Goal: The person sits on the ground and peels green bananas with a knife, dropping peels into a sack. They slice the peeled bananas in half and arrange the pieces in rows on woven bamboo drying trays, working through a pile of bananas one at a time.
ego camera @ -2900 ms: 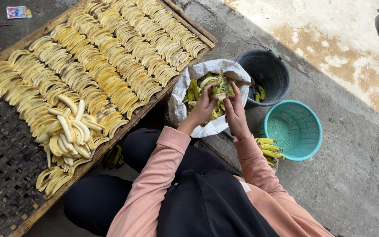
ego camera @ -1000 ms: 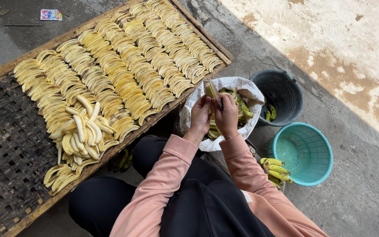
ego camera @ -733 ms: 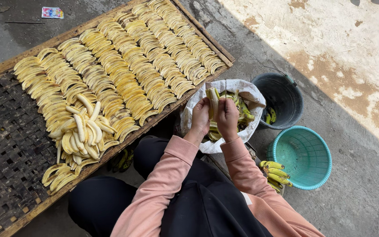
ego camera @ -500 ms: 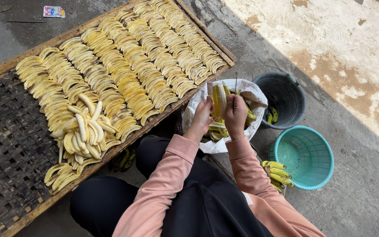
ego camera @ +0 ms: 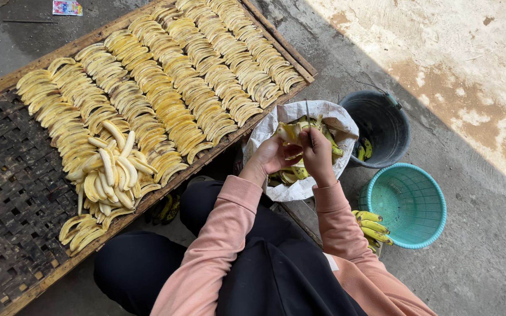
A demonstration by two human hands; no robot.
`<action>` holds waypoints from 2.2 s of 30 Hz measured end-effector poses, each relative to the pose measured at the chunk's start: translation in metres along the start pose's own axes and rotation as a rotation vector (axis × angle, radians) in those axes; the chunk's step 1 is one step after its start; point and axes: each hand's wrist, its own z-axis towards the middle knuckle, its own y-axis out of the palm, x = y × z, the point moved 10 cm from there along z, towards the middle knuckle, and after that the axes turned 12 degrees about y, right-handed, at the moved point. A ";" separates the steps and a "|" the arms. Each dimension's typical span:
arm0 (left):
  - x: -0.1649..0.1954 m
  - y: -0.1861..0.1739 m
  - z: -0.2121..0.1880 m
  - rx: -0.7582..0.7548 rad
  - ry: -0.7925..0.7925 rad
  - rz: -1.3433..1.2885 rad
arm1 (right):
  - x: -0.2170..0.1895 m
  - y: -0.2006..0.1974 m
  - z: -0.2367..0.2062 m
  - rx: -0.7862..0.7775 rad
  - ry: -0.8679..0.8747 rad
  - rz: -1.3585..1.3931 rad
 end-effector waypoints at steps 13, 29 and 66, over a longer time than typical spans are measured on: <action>0.035 0.022 -0.012 -0.250 0.170 0.074 | 0.054 0.004 0.002 -0.149 0.464 0.656; 0.071 -0.045 0.003 0.343 0.554 -0.040 | 0.031 0.030 -0.062 -0.380 0.406 0.553; 0.061 -0.051 0.002 0.262 0.454 -0.502 | -0.013 0.088 -0.057 -0.388 -0.021 0.154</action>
